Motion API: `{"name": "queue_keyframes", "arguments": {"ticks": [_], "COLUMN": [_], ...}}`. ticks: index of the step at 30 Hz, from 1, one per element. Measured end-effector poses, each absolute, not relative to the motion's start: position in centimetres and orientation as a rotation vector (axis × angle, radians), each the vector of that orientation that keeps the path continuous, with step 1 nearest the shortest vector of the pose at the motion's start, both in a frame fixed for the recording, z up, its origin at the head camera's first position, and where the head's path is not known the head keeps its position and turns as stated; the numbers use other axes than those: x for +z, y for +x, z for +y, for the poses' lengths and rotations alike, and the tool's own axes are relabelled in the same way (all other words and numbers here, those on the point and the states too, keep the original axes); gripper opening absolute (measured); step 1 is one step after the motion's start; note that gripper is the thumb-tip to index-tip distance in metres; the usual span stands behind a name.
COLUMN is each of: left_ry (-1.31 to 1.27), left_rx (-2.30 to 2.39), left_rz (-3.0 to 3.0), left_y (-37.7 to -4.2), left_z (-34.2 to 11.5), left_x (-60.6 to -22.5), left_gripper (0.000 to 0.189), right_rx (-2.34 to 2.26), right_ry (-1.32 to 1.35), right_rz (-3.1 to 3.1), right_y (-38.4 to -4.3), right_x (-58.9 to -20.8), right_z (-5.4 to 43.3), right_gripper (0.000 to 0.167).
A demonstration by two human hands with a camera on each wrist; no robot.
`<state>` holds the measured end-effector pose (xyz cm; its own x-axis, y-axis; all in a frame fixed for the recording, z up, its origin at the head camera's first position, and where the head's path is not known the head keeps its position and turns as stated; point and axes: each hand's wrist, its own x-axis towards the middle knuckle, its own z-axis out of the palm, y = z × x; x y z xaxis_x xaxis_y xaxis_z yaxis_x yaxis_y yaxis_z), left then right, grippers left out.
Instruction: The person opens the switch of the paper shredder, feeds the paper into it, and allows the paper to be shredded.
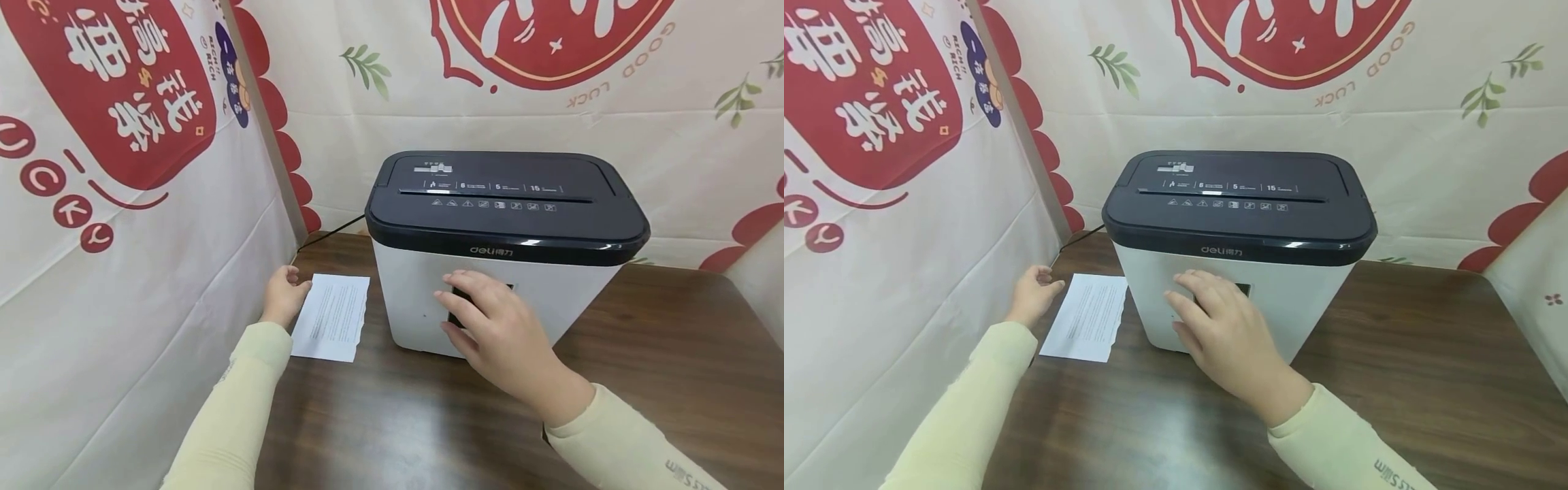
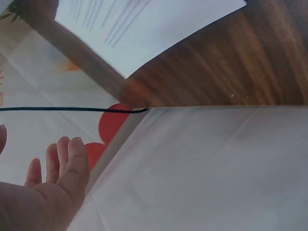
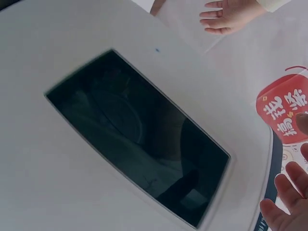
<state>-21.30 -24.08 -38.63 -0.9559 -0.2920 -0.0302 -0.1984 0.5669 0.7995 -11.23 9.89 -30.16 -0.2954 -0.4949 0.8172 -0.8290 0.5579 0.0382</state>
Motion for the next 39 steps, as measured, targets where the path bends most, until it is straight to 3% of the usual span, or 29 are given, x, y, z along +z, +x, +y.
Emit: {"name": "queue_keyframes", "arguments": {"ticks": [10,13,19,39], "left_ry": [0.484,0.501,0.516,0.69], "left_rx": [-1.264,-1.264,-1.269,-1.111], "left_rz": [-2.753,-2.773,-2.812,-2.915], "left_y": [-21.4,-21.5,-21.8,-23.1], "left_z": [-24.7,-24.7,-24.7,-24.8], "left_x": [-41.0,-41.3,-42.2,-45.1], "left_gripper": [0.047,0.05,0.054,0.053], "right_rx": [0.556,0.56,0.558,0.562], "right_ry": [1.093,1.099,1.079,1.075], "right_rz": [-2.059,-2.078,-2.117,-2.297], "right_y": [-11.2,-11.2,-11.1,-10.9], "right_x": [-32.3,-32.6,-33.4,-36.5], "right_z": [9.4,9.3,9.0,9.0], "right_gripper": [0.037,0.025,0.053,0.049]}}
